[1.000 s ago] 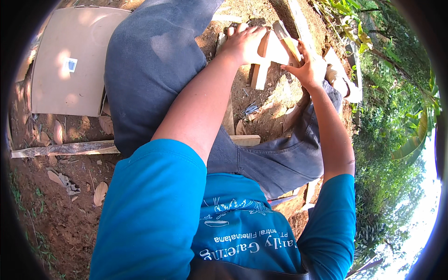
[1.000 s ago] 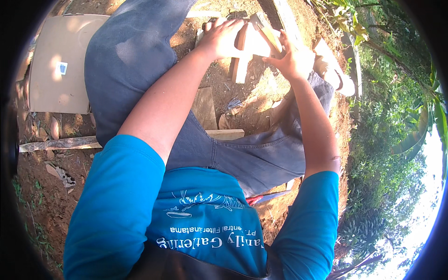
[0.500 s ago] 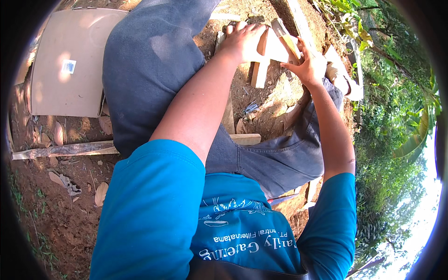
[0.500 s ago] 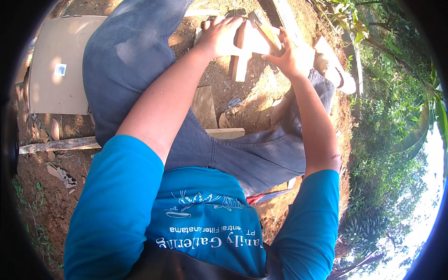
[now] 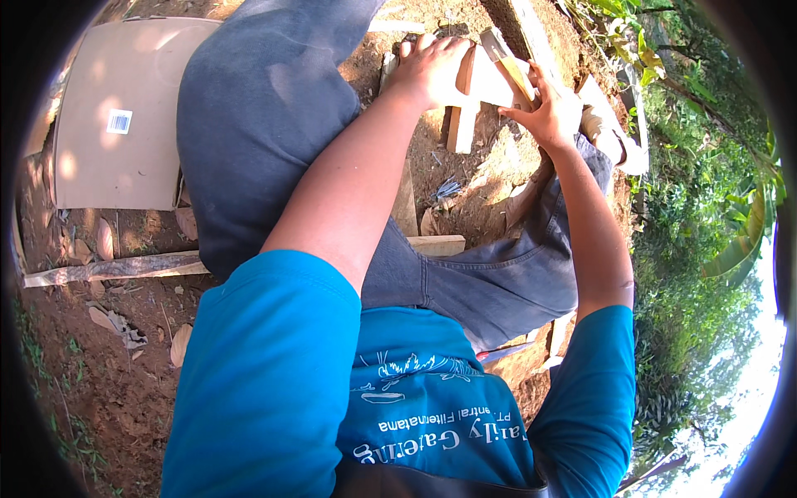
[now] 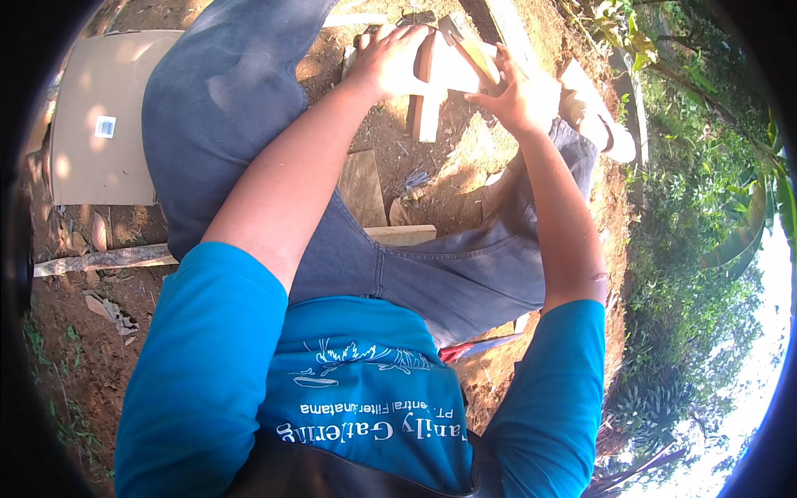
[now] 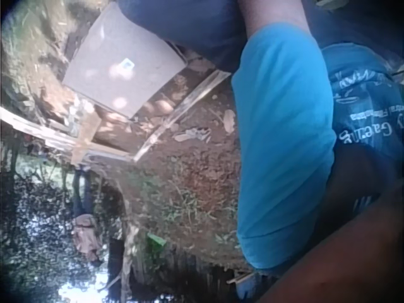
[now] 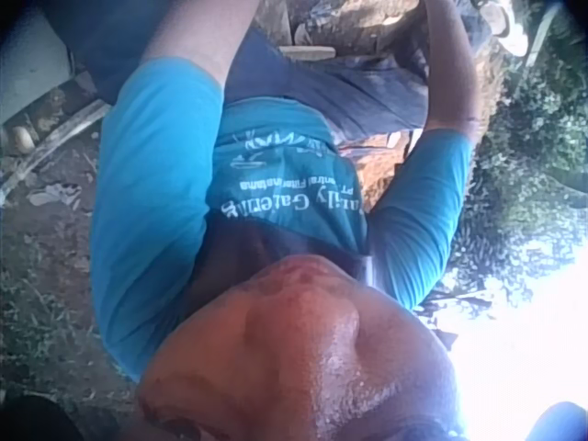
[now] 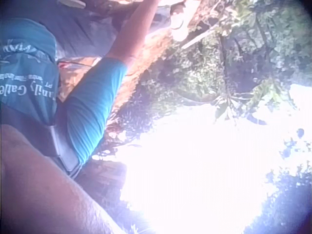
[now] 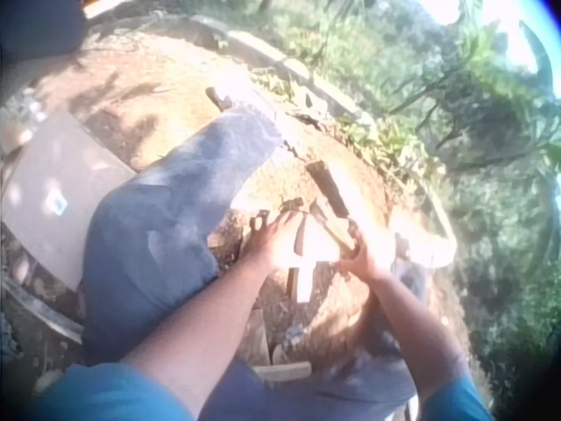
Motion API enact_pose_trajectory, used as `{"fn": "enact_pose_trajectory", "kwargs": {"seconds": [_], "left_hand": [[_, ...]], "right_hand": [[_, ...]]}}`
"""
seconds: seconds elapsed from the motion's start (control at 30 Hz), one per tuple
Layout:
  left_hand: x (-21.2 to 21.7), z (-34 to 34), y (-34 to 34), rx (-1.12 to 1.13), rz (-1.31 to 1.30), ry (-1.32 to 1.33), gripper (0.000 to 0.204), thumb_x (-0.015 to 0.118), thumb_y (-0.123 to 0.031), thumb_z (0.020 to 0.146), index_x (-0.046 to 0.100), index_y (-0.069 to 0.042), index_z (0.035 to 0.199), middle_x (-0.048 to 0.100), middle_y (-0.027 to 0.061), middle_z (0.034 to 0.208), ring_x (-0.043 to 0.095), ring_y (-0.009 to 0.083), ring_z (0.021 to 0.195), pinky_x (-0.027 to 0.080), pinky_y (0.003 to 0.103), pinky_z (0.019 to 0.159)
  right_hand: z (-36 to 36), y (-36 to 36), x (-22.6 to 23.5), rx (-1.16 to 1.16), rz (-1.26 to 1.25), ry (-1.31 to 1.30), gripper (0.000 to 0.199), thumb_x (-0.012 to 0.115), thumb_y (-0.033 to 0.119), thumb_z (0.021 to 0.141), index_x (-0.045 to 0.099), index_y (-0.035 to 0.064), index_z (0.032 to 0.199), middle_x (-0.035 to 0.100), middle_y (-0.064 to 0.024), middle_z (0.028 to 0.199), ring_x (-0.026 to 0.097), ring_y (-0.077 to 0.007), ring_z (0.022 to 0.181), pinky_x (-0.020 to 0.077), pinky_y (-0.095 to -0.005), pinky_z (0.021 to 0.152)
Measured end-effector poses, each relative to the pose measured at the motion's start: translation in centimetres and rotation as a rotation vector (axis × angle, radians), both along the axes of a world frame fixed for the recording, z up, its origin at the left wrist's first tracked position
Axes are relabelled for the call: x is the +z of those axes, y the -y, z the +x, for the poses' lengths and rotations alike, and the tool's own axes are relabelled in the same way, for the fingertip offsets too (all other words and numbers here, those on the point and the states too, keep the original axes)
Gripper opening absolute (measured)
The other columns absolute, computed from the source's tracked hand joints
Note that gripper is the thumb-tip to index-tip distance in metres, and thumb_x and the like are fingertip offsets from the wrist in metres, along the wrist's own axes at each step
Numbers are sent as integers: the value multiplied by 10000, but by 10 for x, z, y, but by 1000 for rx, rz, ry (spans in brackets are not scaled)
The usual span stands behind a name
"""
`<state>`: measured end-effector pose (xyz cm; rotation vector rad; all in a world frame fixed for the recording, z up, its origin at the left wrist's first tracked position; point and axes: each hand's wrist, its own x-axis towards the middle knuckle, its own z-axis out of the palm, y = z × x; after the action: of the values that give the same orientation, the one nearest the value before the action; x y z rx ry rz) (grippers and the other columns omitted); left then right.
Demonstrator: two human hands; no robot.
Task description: The person sits on the ground outdoors and uses a hammer to drive nails into small wooden pieces. They repeatedly pick up wood, position it, and hammer nails to join the pieces together.
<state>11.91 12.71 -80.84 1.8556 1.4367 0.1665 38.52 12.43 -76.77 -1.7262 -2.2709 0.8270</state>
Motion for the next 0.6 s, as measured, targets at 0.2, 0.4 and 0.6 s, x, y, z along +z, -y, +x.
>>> {"fn": "enact_pose_trajectory", "kwargs": {"seconds": [0.2,0.4,0.6], "left_hand": [[-4,-1,0,25,6,51,1246,827,-689,580,235,-244,1582,363,97,1588,264,347,1481,196,543,1213],[-16,-5,-3,54,65,165,1263,852,-675,560,219,-279,1579,470,158,1511,292,397,1470,210,569,1208],[-16,-6,-2,54,89,178,1182,844,-673,575,281,-331,1556,455,106,1535,329,397,1451,229,602,1191]], "right_hand": [[-13,0,15,-9,-5,28,1029,942,262,685,374,12,1507,591,-141,1264,587,-230,1146,497,-367,1001],[-13,0,12,-38,-40,30,1068,946,244,663,347,22,1519,551,-192,1400,552,-259,1276,455,-400,1079],[-11,2,8,-11,-9,-55,1082,952,266,667,340,16,1524,535,-173,1415,536,-241,1282,452,-383,1079]]}}
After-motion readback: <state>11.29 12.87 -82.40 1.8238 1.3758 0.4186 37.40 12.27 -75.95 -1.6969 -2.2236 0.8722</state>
